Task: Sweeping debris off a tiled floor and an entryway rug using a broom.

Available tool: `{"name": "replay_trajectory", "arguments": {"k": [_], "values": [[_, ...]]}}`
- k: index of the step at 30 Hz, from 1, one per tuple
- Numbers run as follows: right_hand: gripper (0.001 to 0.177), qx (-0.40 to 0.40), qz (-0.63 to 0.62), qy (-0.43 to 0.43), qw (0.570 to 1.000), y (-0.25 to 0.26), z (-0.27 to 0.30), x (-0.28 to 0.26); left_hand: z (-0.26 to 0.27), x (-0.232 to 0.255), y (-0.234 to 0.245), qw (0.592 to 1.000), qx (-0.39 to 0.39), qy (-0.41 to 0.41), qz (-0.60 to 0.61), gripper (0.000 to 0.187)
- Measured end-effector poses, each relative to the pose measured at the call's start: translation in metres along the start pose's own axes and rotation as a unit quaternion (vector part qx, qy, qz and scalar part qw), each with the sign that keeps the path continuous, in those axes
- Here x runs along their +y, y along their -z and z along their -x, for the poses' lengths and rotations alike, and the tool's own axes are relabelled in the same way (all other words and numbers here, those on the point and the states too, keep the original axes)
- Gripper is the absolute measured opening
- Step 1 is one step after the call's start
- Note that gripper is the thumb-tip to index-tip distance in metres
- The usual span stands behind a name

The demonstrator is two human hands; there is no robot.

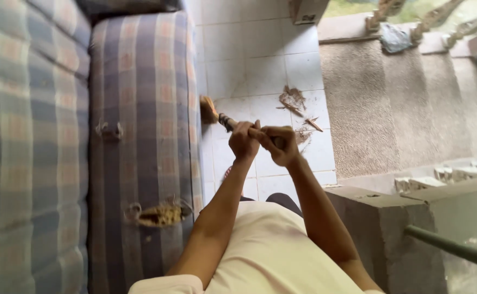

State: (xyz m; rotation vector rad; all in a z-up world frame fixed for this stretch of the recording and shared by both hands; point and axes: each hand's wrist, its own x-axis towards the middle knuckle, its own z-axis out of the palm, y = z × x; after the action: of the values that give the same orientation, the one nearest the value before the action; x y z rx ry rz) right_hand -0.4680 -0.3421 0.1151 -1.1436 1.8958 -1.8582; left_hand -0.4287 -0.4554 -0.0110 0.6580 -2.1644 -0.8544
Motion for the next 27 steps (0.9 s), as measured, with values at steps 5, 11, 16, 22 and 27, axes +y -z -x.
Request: {"name": "replay_trajectory", "arguments": {"k": [5, 11, 16, 22, 27], "values": [[0.021, 0.044, 0.03, -0.048, 0.997, -0.002, 0.004, 0.054, -0.008, -0.022, -0.032, 0.99, -0.123, 0.023, 0.06, 0.028], [0.021, 0.11, 0.081, -0.024, 0.99, 0.011, -0.003, 0.045, -0.014, -0.023, -0.069, 0.961, -0.254, -0.001, 0.107, 0.023], [0.021, 0.169, 0.12, -0.048, 0.977, 0.018, -0.002, 0.033, -0.025, -0.005, -0.076, 0.94, -0.308, -0.016, 0.145, 0.02], [0.024, 0.157, 0.168, -0.032, 0.973, 0.006, -0.027, 0.003, -0.052, 0.015, -0.059, 0.934, -0.309, -0.055, 0.169, 0.024], [0.023, 0.12, 0.108, 0.102, 0.982, -0.003, -0.076, -0.063, -0.089, 0.031, -0.036, 0.953, -0.137, -0.165, 0.215, 0.026]]}}
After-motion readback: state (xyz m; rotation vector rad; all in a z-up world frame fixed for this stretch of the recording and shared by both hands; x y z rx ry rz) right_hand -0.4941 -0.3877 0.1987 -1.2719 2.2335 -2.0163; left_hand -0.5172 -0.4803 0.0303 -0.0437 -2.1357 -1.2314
